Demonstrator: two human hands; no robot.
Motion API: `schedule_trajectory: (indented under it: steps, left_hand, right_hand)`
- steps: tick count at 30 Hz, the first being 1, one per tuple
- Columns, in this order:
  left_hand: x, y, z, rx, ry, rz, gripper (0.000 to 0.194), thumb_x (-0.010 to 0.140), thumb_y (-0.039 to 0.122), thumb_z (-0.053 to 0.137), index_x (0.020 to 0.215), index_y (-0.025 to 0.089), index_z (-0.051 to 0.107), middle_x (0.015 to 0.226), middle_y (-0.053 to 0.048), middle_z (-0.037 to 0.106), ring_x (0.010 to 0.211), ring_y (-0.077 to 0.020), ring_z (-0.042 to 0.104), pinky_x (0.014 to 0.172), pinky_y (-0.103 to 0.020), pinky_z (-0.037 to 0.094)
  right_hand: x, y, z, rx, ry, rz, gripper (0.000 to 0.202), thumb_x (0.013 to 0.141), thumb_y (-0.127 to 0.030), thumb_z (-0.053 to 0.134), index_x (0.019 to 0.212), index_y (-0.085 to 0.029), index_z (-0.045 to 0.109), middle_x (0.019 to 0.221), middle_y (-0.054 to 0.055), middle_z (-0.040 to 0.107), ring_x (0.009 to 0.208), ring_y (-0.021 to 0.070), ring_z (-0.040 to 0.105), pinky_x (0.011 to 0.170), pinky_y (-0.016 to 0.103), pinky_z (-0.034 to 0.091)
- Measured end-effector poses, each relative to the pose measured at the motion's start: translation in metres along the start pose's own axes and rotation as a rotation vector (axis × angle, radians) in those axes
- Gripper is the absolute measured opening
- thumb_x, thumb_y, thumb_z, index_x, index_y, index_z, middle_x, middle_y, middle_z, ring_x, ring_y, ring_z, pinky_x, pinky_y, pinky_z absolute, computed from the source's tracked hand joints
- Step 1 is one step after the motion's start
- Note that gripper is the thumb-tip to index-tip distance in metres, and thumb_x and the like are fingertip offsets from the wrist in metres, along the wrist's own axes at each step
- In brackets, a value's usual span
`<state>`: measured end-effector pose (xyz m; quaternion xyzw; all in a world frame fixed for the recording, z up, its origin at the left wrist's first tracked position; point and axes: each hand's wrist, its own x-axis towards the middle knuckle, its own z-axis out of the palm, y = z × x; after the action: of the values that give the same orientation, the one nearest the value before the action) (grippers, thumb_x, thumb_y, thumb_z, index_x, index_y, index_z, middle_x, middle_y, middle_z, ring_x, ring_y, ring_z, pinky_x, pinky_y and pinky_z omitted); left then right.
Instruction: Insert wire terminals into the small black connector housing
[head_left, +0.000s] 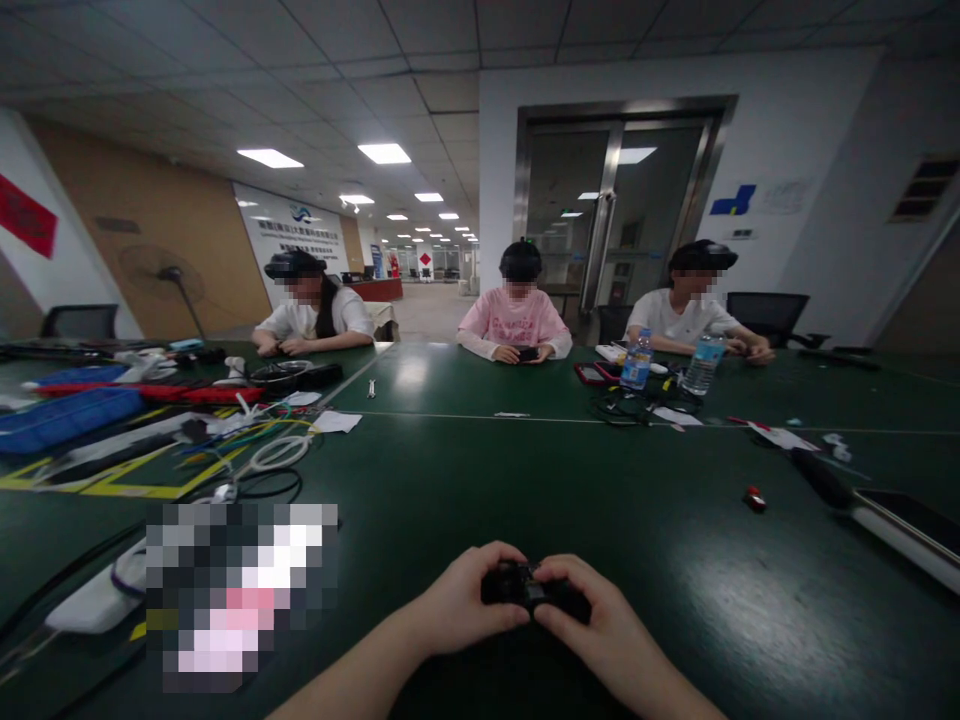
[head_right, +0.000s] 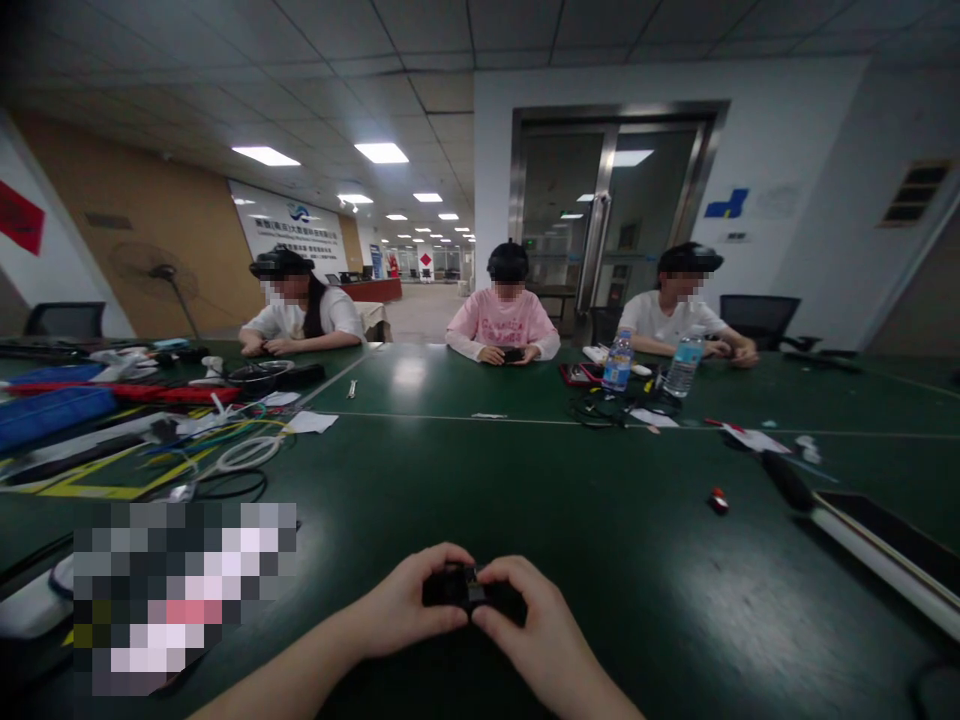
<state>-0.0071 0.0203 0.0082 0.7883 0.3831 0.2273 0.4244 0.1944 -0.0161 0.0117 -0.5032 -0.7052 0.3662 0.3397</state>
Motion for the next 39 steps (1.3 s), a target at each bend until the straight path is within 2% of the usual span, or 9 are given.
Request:
schedule_trajectory:
  steps: [7, 13, 23, 28, 39]
  left_hand:
    - [-0.0004, 0.0035, -0.0024, -0.040, -0.007, 0.034, 0.042, 0.072, 0.030, 0.069, 0.110, 0.020, 0.055, 0.103, -0.003, 0.060, 0.095, -0.0207, 0.056, 0.084, -0.032, 0.045]
    - [-0.0007, 0.0069, -0.0033, -0.059, -0.013, 0.013, 0.040, 0.072, 0.023, 0.067, 0.111, 0.020, 0.056, 0.103, -0.003, 0.061, 0.093, -0.0197, 0.058, 0.083, -0.032, 0.046]
    - [-0.0004, 0.0045, -0.0025, -0.079, -0.016, -0.001, 0.045, 0.072, 0.022, 0.069, 0.113, 0.020, 0.053, 0.106, -0.004, 0.060, 0.096, -0.0200, 0.058, 0.087, -0.034, 0.047]
    - [-0.0005, 0.0021, -0.0025, -0.117, -0.014, 0.029, 0.050, 0.072, 0.019, 0.069, 0.118, 0.020, 0.049, 0.112, -0.005, 0.058, 0.102, -0.0202, 0.057, 0.090, -0.035, 0.046]
    - [-0.0016, 0.0057, -0.0036, -0.126, -0.006, 0.061, 0.044, 0.075, 0.019, 0.066, 0.116, 0.021, 0.052, 0.110, -0.004, 0.059, 0.100, -0.0200, 0.057, 0.088, -0.034, 0.046]
  right_hand:
    - [-0.0011, -0.0026, 0.0007, 0.010, 0.011, 0.010, 0.016, 0.077, -0.022, 0.060, 0.092, -0.025, 0.063, 0.099, 0.001, 0.063, 0.096, 0.0209, 0.058, 0.084, 0.032, 0.045]
    - [-0.0015, -0.0011, 0.0019, 0.026, 0.018, -0.010, 0.017, 0.077, -0.022, 0.060, 0.094, -0.026, 0.063, 0.100, 0.002, 0.063, 0.098, 0.0214, 0.058, 0.087, 0.034, 0.045]
    - [-0.0021, -0.0010, 0.0019, 0.050, 0.018, 0.000, 0.018, 0.076, -0.023, 0.062, 0.094, -0.026, 0.063, 0.103, 0.001, 0.062, 0.100, 0.0214, 0.058, 0.087, 0.034, 0.045]
    - [-0.0007, -0.0003, 0.0029, 0.067, 0.044, -0.021, 0.018, 0.077, -0.022, 0.061, 0.095, -0.025, 0.063, 0.106, 0.002, 0.062, 0.103, 0.0213, 0.057, 0.092, 0.035, 0.044]
    - [-0.0002, 0.0039, 0.0030, 0.047, 0.067, 0.016, 0.022, 0.077, -0.025, 0.062, 0.098, -0.026, 0.066, 0.118, 0.004, 0.058, 0.112, 0.0230, 0.053, 0.099, 0.040, 0.040]
